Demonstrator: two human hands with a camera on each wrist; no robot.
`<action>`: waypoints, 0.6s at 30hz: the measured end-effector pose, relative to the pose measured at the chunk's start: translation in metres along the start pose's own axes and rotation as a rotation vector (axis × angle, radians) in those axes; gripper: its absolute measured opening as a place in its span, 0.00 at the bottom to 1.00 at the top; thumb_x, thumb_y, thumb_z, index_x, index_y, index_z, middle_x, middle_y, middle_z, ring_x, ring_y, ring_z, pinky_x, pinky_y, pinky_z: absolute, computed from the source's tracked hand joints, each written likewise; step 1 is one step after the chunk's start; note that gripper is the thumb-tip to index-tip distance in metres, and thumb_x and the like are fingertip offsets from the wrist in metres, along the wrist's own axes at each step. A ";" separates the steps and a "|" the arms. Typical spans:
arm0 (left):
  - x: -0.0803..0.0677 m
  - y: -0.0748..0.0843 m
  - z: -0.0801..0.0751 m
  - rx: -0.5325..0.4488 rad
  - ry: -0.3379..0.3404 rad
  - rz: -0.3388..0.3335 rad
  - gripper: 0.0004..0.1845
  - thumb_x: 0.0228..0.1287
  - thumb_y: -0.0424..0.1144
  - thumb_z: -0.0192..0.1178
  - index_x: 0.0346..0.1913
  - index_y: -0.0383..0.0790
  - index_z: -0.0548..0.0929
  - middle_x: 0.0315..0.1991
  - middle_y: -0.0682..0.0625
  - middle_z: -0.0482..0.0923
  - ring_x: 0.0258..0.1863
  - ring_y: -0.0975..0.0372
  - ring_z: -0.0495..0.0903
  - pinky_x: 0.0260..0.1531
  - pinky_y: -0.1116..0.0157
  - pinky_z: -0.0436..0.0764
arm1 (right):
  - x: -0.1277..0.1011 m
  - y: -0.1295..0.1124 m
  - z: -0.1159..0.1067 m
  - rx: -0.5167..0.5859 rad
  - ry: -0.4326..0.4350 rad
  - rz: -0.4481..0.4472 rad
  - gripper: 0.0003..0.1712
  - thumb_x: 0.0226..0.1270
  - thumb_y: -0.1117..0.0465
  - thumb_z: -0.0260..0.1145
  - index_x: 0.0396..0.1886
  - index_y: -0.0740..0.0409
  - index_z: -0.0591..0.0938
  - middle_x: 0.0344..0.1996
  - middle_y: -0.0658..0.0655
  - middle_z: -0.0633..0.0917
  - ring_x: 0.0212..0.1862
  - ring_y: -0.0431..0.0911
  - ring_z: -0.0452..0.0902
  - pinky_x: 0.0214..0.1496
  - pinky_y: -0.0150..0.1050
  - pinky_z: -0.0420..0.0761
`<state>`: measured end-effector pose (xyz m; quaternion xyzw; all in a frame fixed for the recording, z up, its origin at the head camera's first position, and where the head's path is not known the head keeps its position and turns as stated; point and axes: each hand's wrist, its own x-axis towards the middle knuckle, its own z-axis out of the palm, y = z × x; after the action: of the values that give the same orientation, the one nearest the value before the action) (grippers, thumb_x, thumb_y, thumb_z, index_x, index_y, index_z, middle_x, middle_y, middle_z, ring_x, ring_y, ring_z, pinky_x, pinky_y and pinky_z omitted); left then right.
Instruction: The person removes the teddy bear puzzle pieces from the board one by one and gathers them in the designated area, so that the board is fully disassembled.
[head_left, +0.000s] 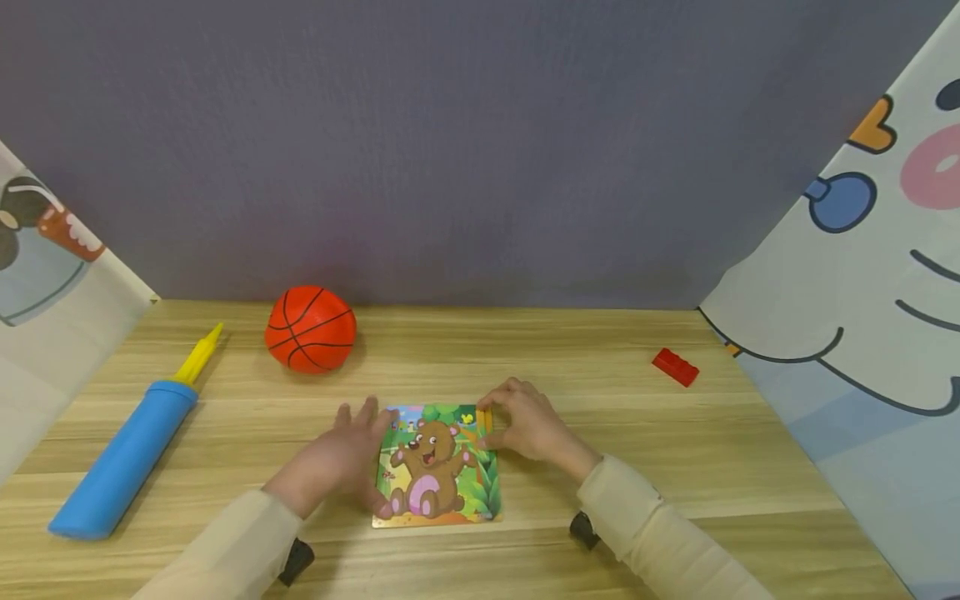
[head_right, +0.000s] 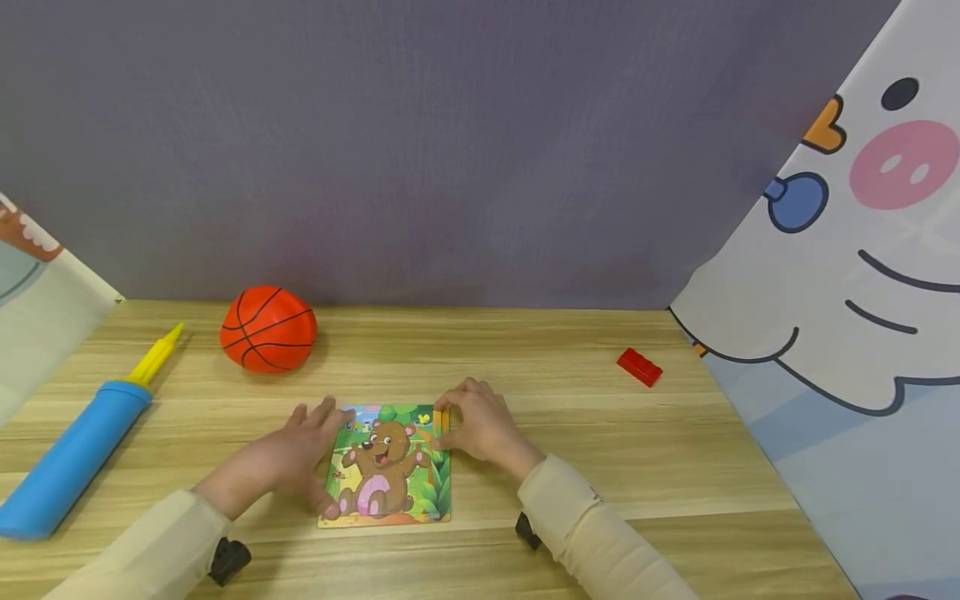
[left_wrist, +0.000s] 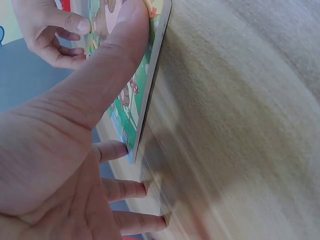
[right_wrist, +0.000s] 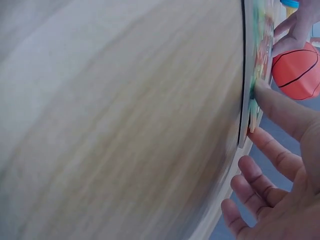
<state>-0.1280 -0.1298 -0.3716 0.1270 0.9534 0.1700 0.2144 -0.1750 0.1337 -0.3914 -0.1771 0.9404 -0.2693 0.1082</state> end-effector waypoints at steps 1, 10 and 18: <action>0.000 0.000 0.000 0.003 -0.001 -0.001 0.71 0.28 0.50 0.86 0.77 0.31 0.56 0.77 0.23 0.41 0.70 0.20 0.41 0.58 0.24 0.65 | 0.000 0.000 0.000 -0.003 0.005 -0.002 0.27 0.54 0.55 0.82 0.54 0.51 0.85 0.54 0.54 0.79 0.64 0.58 0.70 0.71 0.60 0.68; -0.001 0.001 -0.001 0.001 -0.002 -0.003 0.71 0.28 0.50 0.85 0.78 0.32 0.56 0.77 0.24 0.41 0.71 0.21 0.42 0.58 0.24 0.65 | -0.004 0.003 0.003 -0.030 0.074 -0.110 0.28 0.51 0.54 0.82 0.53 0.50 0.84 0.54 0.52 0.81 0.63 0.55 0.72 0.70 0.60 0.70; -0.002 -0.001 -0.001 0.012 0.012 0.001 0.70 0.28 0.49 0.86 0.78 0.33 0.58 0.77 0.24 0.45 0.70 0.21 0.46 0.59 0.24 0.65 | -0.007 0.005 0.004 -0.079 0.128 -0.164 0.28 0.49 0.52 0.83 0.51 0.52 0.86 0.52 0.51 0.83 0.60 0.54 0.75 0.68 0.58 0.72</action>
<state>-0.1268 -0.1312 -0.3704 0.1278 0.9556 0.1651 0.2080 -0.1691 0.1385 -0.3965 -0.2399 0.9376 -0.2509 0.0187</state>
